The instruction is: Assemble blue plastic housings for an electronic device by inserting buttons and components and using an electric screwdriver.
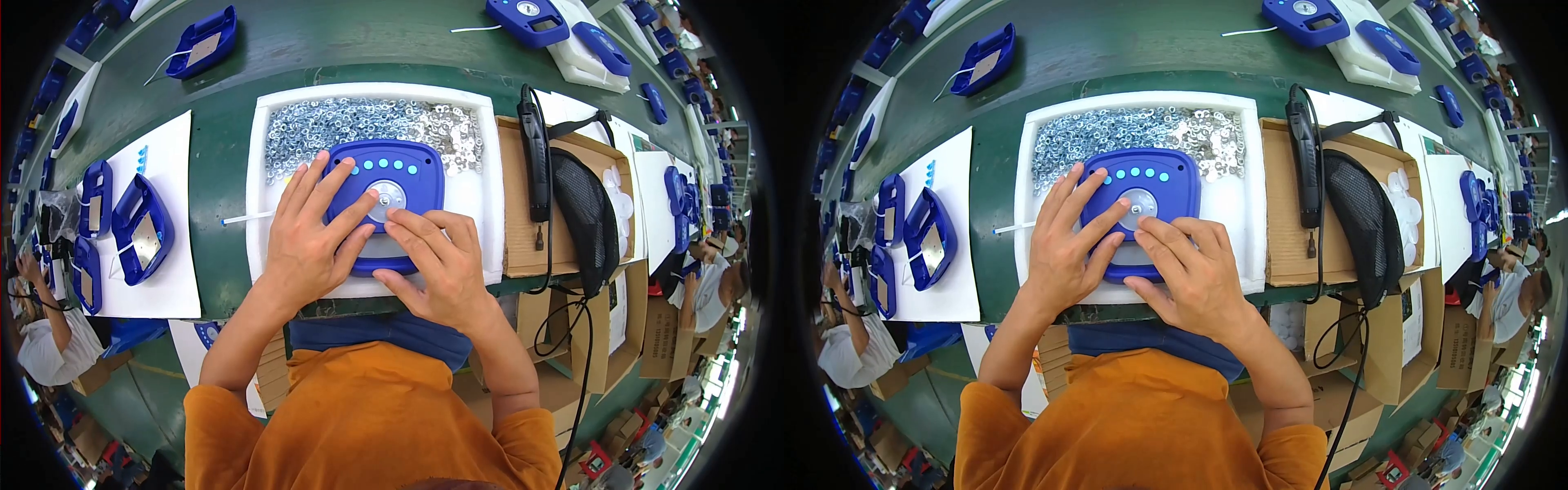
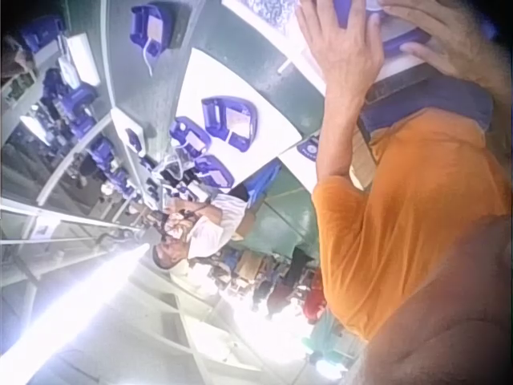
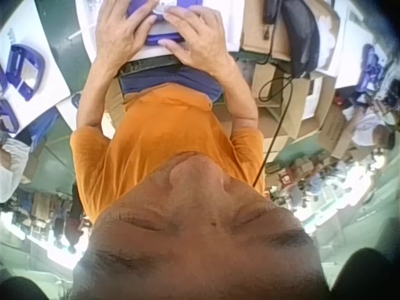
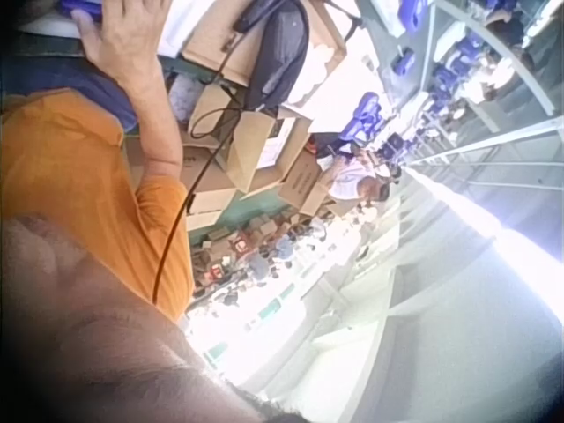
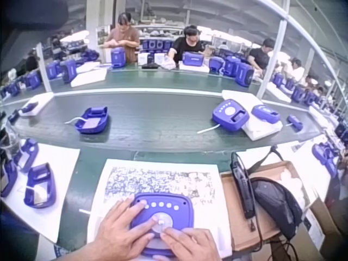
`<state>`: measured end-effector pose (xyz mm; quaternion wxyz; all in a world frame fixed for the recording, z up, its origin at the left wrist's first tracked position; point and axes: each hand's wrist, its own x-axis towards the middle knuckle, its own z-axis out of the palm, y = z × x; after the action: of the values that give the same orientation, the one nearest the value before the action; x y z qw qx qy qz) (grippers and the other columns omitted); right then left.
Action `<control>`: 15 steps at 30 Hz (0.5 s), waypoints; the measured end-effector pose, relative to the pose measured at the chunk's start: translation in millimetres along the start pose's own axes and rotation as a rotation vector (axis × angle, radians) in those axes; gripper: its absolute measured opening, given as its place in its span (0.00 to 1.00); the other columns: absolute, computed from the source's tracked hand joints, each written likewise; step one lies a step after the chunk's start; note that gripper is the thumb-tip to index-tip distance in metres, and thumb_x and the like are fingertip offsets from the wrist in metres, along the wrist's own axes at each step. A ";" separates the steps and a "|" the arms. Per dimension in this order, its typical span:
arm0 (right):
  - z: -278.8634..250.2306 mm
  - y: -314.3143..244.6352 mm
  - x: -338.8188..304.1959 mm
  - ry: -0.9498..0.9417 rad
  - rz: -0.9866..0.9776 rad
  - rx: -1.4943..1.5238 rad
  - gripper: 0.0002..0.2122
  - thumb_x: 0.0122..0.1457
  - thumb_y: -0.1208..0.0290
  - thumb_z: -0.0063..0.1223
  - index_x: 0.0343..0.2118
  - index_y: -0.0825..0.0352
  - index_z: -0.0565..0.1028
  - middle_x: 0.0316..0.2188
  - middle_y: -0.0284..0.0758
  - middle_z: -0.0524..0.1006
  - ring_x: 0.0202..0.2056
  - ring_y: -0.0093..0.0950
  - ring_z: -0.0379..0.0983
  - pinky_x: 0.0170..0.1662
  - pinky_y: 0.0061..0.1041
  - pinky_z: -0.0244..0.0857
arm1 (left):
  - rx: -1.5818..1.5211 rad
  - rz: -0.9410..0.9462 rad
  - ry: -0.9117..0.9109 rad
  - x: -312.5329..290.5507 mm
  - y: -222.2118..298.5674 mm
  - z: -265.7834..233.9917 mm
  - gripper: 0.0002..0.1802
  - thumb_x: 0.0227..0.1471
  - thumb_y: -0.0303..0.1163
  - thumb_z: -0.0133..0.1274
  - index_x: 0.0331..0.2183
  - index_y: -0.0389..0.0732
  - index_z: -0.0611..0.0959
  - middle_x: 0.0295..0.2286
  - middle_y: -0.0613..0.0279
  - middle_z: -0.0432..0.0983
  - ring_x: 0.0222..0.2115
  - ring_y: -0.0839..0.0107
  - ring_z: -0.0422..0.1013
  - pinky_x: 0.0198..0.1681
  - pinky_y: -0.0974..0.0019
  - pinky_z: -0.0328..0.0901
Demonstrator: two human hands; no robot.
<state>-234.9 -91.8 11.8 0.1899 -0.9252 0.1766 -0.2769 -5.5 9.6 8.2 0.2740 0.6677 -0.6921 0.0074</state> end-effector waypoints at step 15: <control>-11.3 7.9 7.4 -0.018 -0.001 0.154 0.25 0.58 0.62 0.79 0.57 0.67 0.85 0.61 0.37 0.84 0.53 0.40 0.78 0.59 0.42 0.71 | -0.015 0.064 0.055 1.3 -1.4 -1.0 0.15 0.62 0.33 0.69 0.50 0.46 0.94 0.64 0.51 0.81 0.73 0.41 0.68 0.77 0.35 0.58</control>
<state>-237.4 -104.8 20.4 0.2619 -0.9105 0.1525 -0.2813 -3.8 8.6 9.0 0.2974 0.6426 -0.7055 0.0294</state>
